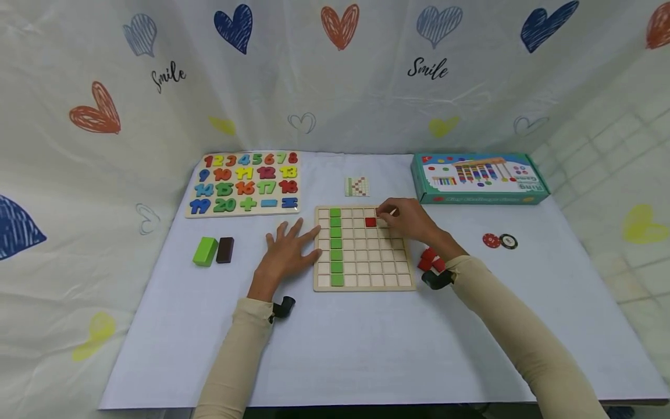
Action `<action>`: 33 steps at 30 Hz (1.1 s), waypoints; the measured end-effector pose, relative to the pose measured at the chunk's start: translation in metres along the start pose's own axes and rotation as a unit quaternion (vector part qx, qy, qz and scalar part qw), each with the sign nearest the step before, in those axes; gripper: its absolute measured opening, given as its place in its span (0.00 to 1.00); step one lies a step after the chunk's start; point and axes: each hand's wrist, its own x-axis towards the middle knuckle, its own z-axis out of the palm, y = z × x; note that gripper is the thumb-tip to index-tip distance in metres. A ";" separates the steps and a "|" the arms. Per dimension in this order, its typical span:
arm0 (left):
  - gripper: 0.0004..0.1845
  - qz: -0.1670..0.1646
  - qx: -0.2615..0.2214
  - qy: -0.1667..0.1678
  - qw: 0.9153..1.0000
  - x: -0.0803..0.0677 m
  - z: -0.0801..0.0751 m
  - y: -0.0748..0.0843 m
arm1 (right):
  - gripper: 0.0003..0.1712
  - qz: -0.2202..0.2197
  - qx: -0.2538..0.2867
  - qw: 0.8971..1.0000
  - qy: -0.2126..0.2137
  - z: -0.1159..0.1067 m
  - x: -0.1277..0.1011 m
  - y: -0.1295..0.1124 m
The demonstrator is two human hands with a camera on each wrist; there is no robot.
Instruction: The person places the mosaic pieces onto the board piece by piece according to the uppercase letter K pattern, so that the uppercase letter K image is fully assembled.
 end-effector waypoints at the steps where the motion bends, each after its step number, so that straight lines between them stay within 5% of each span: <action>1: 0.37 0.001 0.000 0.000 1.000 0.000 0.000 0.001 | 0.11 0.002 -0.002 1.000 0.002 -0.005 -0.004 0.003; 9: 0.37 -0.001 -0.006 -0.003 1.000 0.001 0.001 0.002 | 0.17 0.055 -0.049 0.996 -0.057 -0.050 -0.040 0.021; 16: 0.37 0.000 -0.003 0.000 1.000 0.001 0.001 0.001 | 0.35 0.179 -0.089 0.960 -0.197 -0.072 -0.066 0.038; 19: 0.37 0.003 -0.002 0.000 1.000 0.000 0.001 0.001 | 0.35 0.202 -0.073 0.953 -0.211 -0.068 -0.071 0.048; 33: 0.37 -0.001 -0.007 -0.005 1.000 0.001 0.002 0.000 | 0.29 0.199 -0.035 0.956 -0.212 -0.063 -0.072 0.049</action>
